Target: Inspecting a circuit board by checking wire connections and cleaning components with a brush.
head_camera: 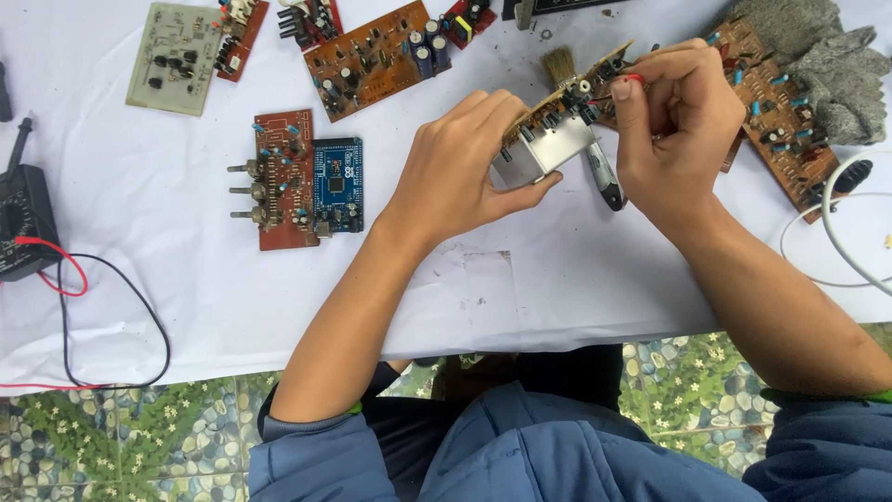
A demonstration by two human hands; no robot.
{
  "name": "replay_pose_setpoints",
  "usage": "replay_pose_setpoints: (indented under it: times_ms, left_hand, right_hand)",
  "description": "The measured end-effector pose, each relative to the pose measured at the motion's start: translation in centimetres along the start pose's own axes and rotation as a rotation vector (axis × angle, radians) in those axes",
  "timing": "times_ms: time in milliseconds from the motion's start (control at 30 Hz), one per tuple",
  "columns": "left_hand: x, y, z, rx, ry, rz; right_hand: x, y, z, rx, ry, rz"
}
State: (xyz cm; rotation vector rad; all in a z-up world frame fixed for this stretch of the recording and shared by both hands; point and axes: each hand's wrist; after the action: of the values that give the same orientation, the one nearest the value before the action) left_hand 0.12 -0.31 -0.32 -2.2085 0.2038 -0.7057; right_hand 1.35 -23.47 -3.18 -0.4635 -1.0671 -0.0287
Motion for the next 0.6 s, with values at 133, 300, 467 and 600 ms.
replay_pose_setpoints:
  times_ms: [133,300,467,600]
  left_hand:
    - [-0.1,0.3,0.2,0.024,0.008,-0.004]
    - [-0.1,0.5,0.3,-0.017,-0.015,-0.057]
    - [0.0,0.5,0.4,-0.009,-0.030,-0.072]
    - [0.0,0.5,0.3,0.000,-0.023,-0.068]
  right_hand:
    - [0.2,-0.2,0.1,0.059,0.027,-0.063]
    - [0.1,-0.7,-0.4,0.045,0.016,0.008]
    - [0.9,-2.1,0.2,-0.090,0.014,0.142]
    - [0.7,-2.6,-0.2,-0.146,-0.018,0.211]
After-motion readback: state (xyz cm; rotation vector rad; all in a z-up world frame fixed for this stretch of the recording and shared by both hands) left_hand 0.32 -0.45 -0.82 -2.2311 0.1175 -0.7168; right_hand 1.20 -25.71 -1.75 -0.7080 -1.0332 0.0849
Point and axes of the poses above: each hand's wrist, its own x-axis towards the middle knuckle, its own y-axis out of the palm, z = x × y, and after that the axes turned 13 degrees about -y, right-handed
